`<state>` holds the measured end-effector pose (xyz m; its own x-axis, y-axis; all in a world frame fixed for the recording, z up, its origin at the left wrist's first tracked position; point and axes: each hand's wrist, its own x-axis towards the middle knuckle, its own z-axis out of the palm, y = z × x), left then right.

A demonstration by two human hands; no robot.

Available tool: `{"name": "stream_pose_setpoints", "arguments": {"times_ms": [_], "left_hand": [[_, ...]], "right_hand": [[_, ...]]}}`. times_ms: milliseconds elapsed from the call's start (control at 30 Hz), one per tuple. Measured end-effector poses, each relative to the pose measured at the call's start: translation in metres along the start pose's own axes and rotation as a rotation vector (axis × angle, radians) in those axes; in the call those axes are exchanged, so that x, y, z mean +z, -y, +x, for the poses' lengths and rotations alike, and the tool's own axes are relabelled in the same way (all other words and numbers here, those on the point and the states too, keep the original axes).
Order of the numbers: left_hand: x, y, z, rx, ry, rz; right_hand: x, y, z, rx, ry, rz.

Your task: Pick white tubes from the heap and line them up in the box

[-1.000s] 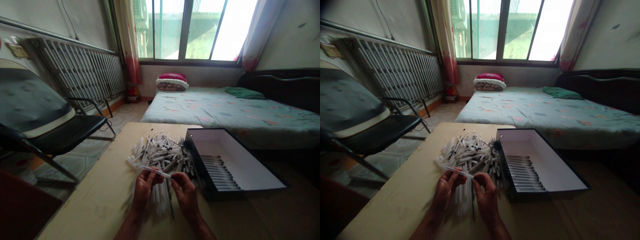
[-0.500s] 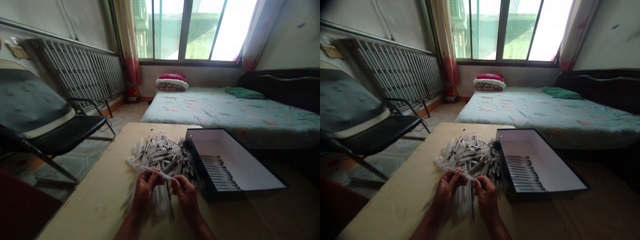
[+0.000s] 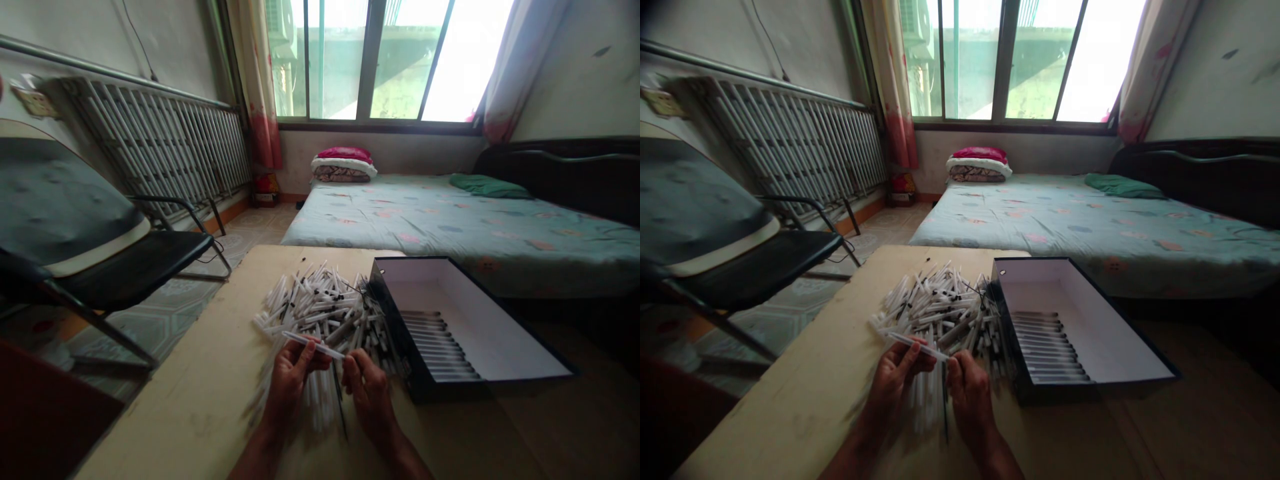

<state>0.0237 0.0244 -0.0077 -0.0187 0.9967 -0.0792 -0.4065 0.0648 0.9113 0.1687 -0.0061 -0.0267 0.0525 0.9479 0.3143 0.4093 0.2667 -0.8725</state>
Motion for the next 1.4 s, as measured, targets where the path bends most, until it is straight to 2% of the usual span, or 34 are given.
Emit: {"name": "stream_pose_setpoints", "arguments": {"times_ms": [800,1400], "left_hand": [[-0.0024,0.0037,0.0003,0.005,0.039,0.018],[-0.003,0.0039,0.0017,0.028,0.033,0.028]], "right_hand": [[0.0021,-0.003,-0.0011,0.049,0.025,0.009],[0.0014,-0.0033,-0.0008,-0.006,0.027,-0.043]]}}
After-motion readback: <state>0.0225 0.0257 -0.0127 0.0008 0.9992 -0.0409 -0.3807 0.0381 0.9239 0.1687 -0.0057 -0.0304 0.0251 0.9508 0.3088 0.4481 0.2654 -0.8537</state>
